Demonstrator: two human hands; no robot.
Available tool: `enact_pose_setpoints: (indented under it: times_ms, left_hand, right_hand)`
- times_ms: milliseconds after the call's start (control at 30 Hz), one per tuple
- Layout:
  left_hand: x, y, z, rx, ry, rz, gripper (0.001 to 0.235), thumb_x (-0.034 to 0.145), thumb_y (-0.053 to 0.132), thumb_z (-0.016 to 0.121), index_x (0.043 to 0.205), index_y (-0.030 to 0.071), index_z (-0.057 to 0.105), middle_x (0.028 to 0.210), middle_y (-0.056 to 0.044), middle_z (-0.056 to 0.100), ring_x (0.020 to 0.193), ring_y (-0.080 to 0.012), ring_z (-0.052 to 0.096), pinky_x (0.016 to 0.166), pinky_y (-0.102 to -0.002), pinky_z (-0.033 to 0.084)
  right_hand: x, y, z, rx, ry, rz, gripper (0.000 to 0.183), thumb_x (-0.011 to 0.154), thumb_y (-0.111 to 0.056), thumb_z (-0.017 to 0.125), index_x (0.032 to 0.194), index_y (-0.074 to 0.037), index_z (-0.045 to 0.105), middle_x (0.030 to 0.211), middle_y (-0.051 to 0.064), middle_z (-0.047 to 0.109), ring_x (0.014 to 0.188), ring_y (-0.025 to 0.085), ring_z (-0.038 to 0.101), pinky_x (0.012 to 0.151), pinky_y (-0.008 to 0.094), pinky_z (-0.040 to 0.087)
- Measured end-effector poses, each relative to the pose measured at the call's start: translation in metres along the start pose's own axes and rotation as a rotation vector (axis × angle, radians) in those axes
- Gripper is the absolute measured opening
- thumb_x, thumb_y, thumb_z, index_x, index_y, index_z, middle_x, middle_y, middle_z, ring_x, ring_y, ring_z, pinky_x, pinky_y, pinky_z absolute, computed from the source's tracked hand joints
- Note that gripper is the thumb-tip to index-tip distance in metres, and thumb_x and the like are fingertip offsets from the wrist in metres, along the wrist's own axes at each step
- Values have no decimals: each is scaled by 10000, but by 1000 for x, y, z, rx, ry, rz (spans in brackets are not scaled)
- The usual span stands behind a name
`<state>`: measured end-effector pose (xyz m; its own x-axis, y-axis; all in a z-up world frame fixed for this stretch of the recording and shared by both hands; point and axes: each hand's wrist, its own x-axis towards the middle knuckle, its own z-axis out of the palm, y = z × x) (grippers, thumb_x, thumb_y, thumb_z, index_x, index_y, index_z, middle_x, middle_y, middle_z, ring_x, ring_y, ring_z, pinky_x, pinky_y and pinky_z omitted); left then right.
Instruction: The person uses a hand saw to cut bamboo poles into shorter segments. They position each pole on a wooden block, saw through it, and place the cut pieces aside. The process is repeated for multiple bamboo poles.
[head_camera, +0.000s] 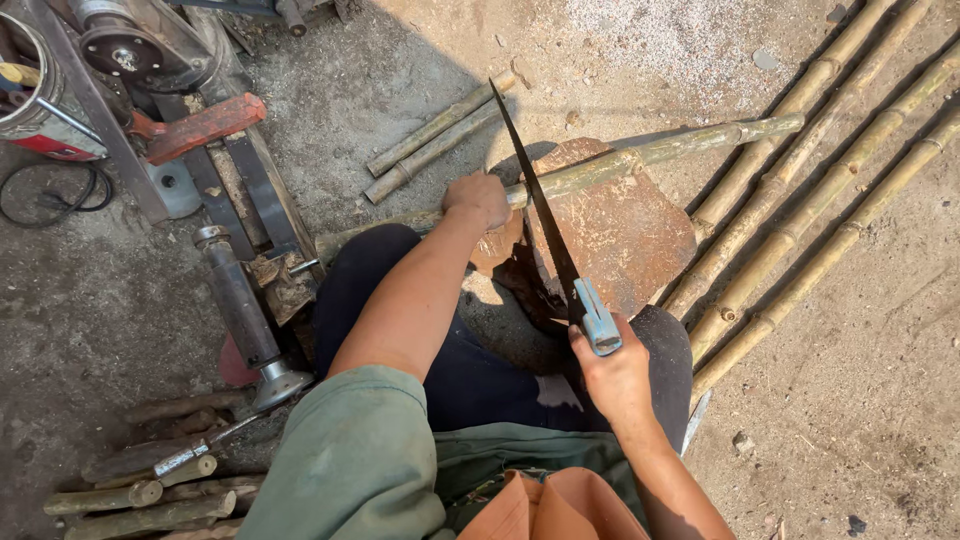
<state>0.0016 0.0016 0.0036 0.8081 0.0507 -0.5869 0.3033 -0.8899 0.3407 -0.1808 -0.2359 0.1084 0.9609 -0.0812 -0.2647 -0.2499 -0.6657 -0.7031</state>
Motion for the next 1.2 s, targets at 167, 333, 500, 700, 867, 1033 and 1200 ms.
enact_pose_setpoints:
  times_ms: [167,333,500,700,867,1033,1200]
  left_hand:
    - [-5,-5,-7,17,-73,32,313,816,76,579,1045,-11,774,1154,-207,738,1037,-350,745,886,-450,610]
    - [2,-4,-3,67,-55,88,300,828,112,594,1042,-9,767,1149,-205,732,1041,-354,732,904,-449,592]
    - [7,1,18,62,13,81,264,851,93,625,1059,10,766,1153,-186,736,1060,-355,727,899,-461,591]
    - [19,-3,35,154,5,164,202,859,46,625,972,34,793,1085,-148,769,1031,-297,750,925,-437,574]
    - [27,0,44,191,149,235,191,857,26,628,996,32,758,1040,-145,770,967,-301,761,819,-442,621]
    - [30,7,18,171,57,177,166,873,82,642,974,28,763,1067,-153,745,968,-307,743,818,-445,617]
    - [36,4,39,201,45,191,158,865,80,661,946,17,781,1079,-160,760,957,-300,764,892,-440,591]
  right_hand:
    - [-49,34,-31,25,-65,256,323,942,-196,804,1112,60,706,707,235,666,571,267,588,519,418,462]
    - [-99,65,-63,62,-47,106,422,745,-199,812,1111,-19,704,819,129,781,738,133,729,697,301,566]
    - [28,-4,17,39,-1,-38,332,880,-258,759,1040,19,671,779,118,738,690,204,727,661,359,555]
    - [38,-40,12,14,-55,-33,326,896,-249,748,1056,21,661,683,121,699,559,184,674,521,346,523]
    - [38,-40,19,61,-59,103,327,892,-243,740,1044,28,638,589,127,645,444,185,613,432,343,482]
    - [-40,15,-20,-17,43,38,309,836,-253,774,1025,-24,689,750,111,740,699,133,730,639,306,550]
    - [-90,58,-51,55,23,-211,368,795,-266,786,1037,-4,696,823,142,733,720,160,707,650,308,545]
